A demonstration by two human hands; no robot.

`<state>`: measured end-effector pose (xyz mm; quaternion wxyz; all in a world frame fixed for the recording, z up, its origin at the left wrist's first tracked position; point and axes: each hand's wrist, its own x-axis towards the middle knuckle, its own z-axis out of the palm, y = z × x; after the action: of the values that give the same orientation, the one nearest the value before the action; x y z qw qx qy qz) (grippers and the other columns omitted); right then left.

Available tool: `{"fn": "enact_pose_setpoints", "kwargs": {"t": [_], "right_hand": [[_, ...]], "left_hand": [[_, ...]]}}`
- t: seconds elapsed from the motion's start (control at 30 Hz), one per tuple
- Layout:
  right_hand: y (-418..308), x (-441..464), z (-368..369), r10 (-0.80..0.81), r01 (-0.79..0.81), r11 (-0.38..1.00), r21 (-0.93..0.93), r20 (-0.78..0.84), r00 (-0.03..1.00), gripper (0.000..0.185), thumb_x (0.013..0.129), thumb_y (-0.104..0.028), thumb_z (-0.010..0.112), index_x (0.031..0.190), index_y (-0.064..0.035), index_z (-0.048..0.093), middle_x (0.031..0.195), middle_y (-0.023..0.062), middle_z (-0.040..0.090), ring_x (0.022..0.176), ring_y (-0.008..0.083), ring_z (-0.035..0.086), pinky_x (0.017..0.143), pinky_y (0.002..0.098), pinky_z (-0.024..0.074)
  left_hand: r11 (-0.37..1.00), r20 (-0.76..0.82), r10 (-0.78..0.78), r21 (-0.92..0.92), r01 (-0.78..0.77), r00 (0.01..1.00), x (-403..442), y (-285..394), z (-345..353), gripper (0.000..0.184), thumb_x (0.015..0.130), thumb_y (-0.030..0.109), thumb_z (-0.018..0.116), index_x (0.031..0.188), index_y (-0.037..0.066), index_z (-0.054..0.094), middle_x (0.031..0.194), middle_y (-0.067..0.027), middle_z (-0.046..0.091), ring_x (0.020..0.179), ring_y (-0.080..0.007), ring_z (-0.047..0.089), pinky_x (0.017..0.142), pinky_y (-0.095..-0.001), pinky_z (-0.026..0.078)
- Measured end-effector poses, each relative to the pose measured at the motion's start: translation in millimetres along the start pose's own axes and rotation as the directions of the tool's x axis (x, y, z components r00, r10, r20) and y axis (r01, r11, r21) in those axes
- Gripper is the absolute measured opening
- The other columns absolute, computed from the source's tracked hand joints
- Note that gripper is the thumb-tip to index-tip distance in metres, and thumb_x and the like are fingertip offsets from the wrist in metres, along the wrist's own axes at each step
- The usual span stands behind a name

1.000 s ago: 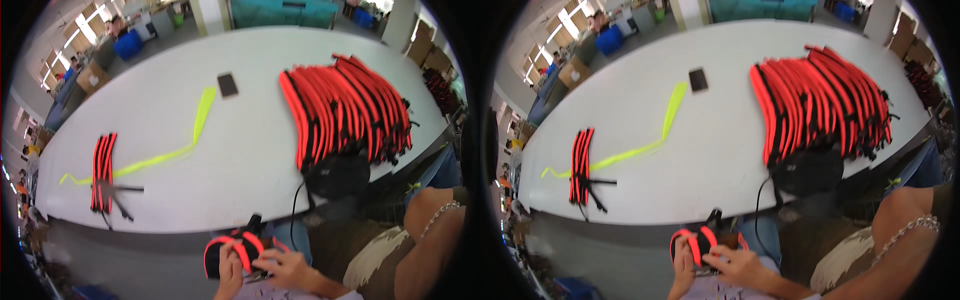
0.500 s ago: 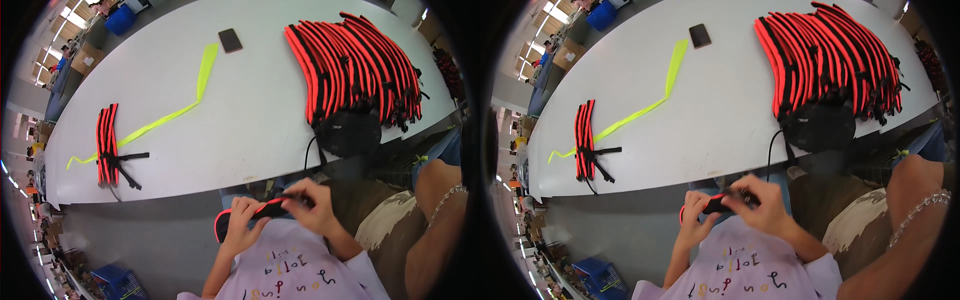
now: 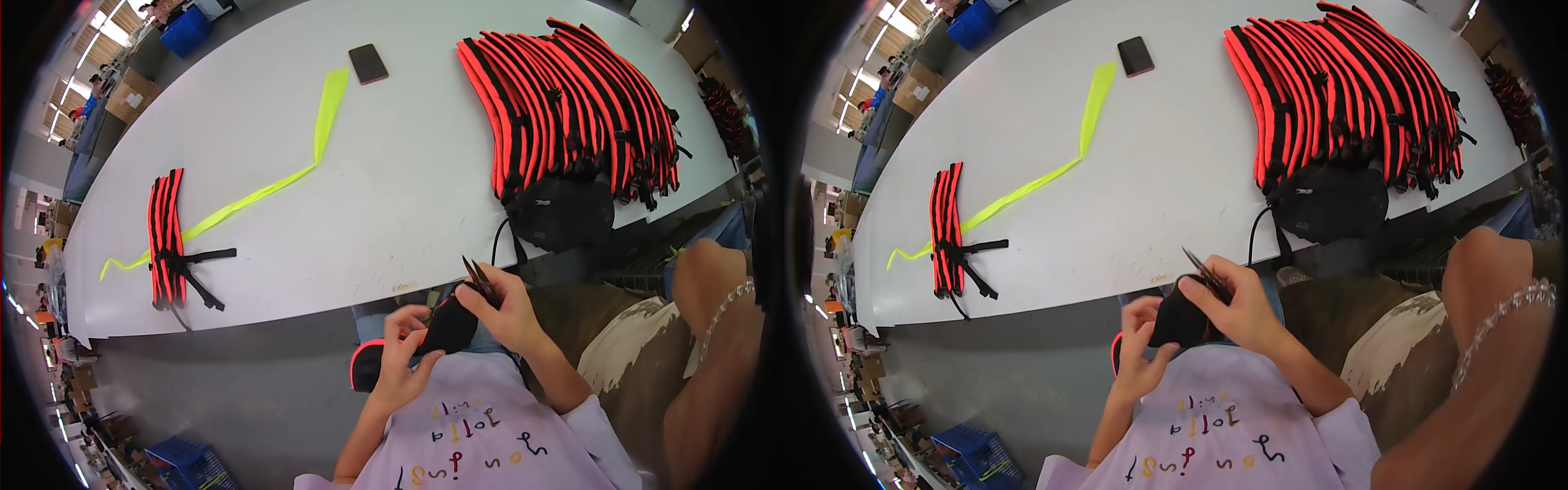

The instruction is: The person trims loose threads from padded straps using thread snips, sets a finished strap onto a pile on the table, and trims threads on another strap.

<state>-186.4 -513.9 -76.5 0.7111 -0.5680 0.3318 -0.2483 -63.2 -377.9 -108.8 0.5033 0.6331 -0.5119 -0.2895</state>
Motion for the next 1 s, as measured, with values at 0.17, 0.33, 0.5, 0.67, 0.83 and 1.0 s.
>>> {"fn": "enact_pose_setpoints", "kwargs": {"t": [0.17,0.33,0.5,0.67,0.83,1.0], "right_hand": [[25,7,7,0.448,-0.472,0.87,0.147,0.167,0.878,0.029,0.089,-0.032,0.056,0.074,-0.0072,0.055,0.058,-0.0064,0.045,0.045,0.0004,0.037,0.039,0.0185,0.0277],[40,1,6,0.355,-0.356,0.934,-0.005,0.092,0.93,0.031,0.089,-0.032,0.057,0.079,-0.0032,0.056,0.058,-0.0027,0.048,0.051,0.0037,0.042,0.044,0.0202,0.0308],[22,-25,-3,-0.13,0.062,0.908,-0.414,-0.138,0.982,0.023,0.084,-0.023,0.063,0.088,-0.001,0.055,0.075,0.0096,0.061,0.061,0.0137,0.057,0.055,0.0242,0.0428],[-9,-45,-13,-0.136,0.157,0.774,-0.614,0.082,0.987,0.026,0.075,-0.02,0.071,0.088,-0.0025,0.058,0.076,0.0059,0.056,0.057,0.015,0.056,0.047,0.0255,0.0423],[-11,-46,-2,-0.256,0.272,0.694,-0.666,0.125,0.959,0.025,0.074,-0.02,0.072,0.087,-0.0031,0.058,0.076,0.006,0.055,0.054,0.0181,0.055,0.046,0.0262,0.0418],[-8,-42,2,-0.373,0.389,0.645,-0.658,0.173,0.912,0.024,0.07,-0.013,0.075,0.085,-0.0025,0.06,0.073,0.0067,0.056,0.045,0.0123,0.044,0.041,0.0234,0.0355]], "left_hand": [[0.99,-0.031,0.083,0.115,-0.079,0.996,-1,10,-5,0.02,0.065,0.002,0.07,0.082,-0.001,0.06,0.13,-0.0192,0.038,0.087,-0.0205,0.046,0.074,-0.0321,0.04],[0.997,0.016,0.071,-0.035,-0.07,0.997,-5,-3,-2,0.018,0.068,0.0,0.067,0.079,-0.005,0.055,0.126,-0.0159,0.045,0.081,-0.0202,0.045,0.071,-0.03,0.04],[0.995,-0.149,-0.052,-0.087,0.039,0.987,-8,-4,8,0.016,0.071,0.0,0.066,0.077,-0.005,0.052,0.124,-0.014,0.047,0.074,-0.0181,0.041,0.068,-0.0283,0.038],[0.999,-0.169,-0.022,0.018,0.026,0.985,-9,-6,4,0.015,0.071,-0.001,0.067,0.076,-0.004,0.053,0.123,-0.014,0.048,0.071,-0.017,0.038,0.068,-0.028,0.038],[0.999,-0.178,0.03,0.032,-0.025,0.984,-12,-4,2,0.014,0.07,-0.001,0.067,0.075,-0.004,0.054,0.122,-0.0141,0.049,0.072,-0.0172,0.038,0.067,-0.0277,0.037],[0.999,-0.181,0.031,0.016,-0.028,0.983,-13,-3,0,0.013,0.069,0.0,0.067,0.075,-0.003,0.056,0.123,-0.0144,0.049,0.072,-0.0178,0.038,0.067,-0.0277,0.037]]}}
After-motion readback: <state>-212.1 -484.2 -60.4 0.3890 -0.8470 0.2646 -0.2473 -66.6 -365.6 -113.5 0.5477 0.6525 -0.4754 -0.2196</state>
